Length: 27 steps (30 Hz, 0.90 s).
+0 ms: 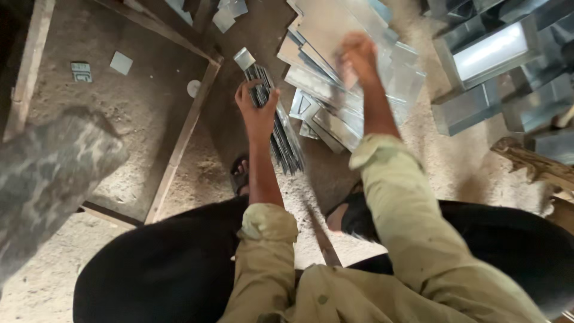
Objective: The person organizes and stacks metal sheets on the floor, picking them up from a pile and aligning them together by hand.
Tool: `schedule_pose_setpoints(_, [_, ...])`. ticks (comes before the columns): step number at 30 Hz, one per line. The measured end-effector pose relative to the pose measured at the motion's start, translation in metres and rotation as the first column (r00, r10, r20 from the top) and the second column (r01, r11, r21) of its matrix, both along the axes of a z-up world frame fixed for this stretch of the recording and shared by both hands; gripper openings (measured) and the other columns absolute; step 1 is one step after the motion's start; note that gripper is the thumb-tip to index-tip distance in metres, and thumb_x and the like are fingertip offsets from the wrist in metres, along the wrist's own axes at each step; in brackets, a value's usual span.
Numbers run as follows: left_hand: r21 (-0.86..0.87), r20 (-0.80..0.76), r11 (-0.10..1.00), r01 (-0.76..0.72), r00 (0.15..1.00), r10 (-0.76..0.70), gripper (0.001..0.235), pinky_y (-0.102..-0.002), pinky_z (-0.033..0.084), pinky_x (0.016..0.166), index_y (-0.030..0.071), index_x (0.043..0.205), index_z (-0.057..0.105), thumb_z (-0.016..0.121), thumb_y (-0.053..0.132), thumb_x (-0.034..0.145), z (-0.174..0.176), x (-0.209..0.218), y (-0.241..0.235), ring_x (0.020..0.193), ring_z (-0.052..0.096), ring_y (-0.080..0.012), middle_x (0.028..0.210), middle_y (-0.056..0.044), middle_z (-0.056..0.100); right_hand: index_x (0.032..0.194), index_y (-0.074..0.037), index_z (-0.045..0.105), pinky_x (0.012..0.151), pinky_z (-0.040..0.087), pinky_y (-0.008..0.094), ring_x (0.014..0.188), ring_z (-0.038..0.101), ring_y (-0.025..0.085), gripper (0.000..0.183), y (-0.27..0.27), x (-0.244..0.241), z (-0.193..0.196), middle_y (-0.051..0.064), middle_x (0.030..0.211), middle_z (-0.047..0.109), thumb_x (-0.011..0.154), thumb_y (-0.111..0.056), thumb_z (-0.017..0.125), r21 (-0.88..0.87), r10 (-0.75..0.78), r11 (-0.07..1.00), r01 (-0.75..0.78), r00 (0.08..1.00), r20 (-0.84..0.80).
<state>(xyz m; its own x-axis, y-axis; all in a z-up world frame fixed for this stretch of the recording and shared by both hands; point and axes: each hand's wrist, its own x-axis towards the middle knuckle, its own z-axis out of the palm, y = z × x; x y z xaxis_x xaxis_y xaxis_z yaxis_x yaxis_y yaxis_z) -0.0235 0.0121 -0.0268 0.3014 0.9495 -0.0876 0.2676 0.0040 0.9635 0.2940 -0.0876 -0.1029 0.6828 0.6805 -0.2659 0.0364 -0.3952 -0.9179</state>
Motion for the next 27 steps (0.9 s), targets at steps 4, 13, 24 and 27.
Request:
schedule_pose_setpoints(4, [-0.006, -0.052, 1.000, 0.006, 0.999, -0.006, 0.047, -0.047, 0.040, 0.113, 0.009, 0.122, 0.063, 0.087, 0.025, 0.084, 0.000, -0.001, -0.004, 0.133, 0.048, -0.0373, 0.137, -0.019, 0.048, 0.146, 0.000, 0.043, 0.098, 0.045, 0.053, 0.122, 0.054, 0.034, 0.097, 0.008, 0.089, -0.042, 0.019, 0.138, 0.055, 0.072, -0.042, 0.090, -0.466, 0.198, 0.882, 0.068, 0.843, 0.500])
schedule_pose_setpoints(13, [-0.061, -0.060, 0.998, 0.027, 0.998, -0.031, 0.044, -0.046, 0.039, 0.111, 0.008, 0.121, 0.064, 0.083, 0.027, 0.087, 0.008, 0.014, -0.010, 0.139, 0.043, -0.0380, 0.146, -0.019, 0.042, 0.167, -0.017, 0.024, 0.106, 0.018, 0.086, 0.150, 0.019, 0.053, 0.149, 0.033, 0.131, -0.014, 0.022, 0.169, 0.014, 0.045, -0.062, 0.098, -0.794, 0.500, 0.584, -0.165, 0.845, 0.192])
schedule_pose_setpoints(24, [-0.015, -0.061, 1.000, 0.002, 0.998, -0.003, 0.044, -0.044, 0.042, 0.114, 0.009, 0.118, 0.064, 0.086, 0.026, 0.084, 0.017, 0.014, -0.004, 0.135, 0.050, -0.0357, 0.141, -0.018, 0.046, 0.165, -0.007, 0.022, 0.127, 0.013, 0.069, 0.124, 0.067, 0.041, 0.146, 0.027, 0.146, -0.012, 0.026, 0.127, 0.073, 0.050, -0.063, 0.092, -0.686, 0.317, 0.716, -0.127, 0.935, 0.158])
schedule_pose_setpoints(27, [-0.065, -0.047, 0.998, 0.001, 0.999, -0.004, 0.043, -0.044, 0.043, 0.113, 0.010, 0.119, 0.064, 0.085, 0.028, 0.086, 0.018, 0.012, -0.007, 0.134, 0.050, -0.0354, 0.142, -0.017, 0.044, 0.153, -0.008, 0.044, 0.114, 0.017, 0.078, 0.146, 0.038, 0.045, 0.118, 0.026, 0.143, -0.014, 0.022, 0.156, 0.047, 0.068, -0.075, 0.088, -0.727, 0.384, 0.685, -0.045, 0.870, 0.308])
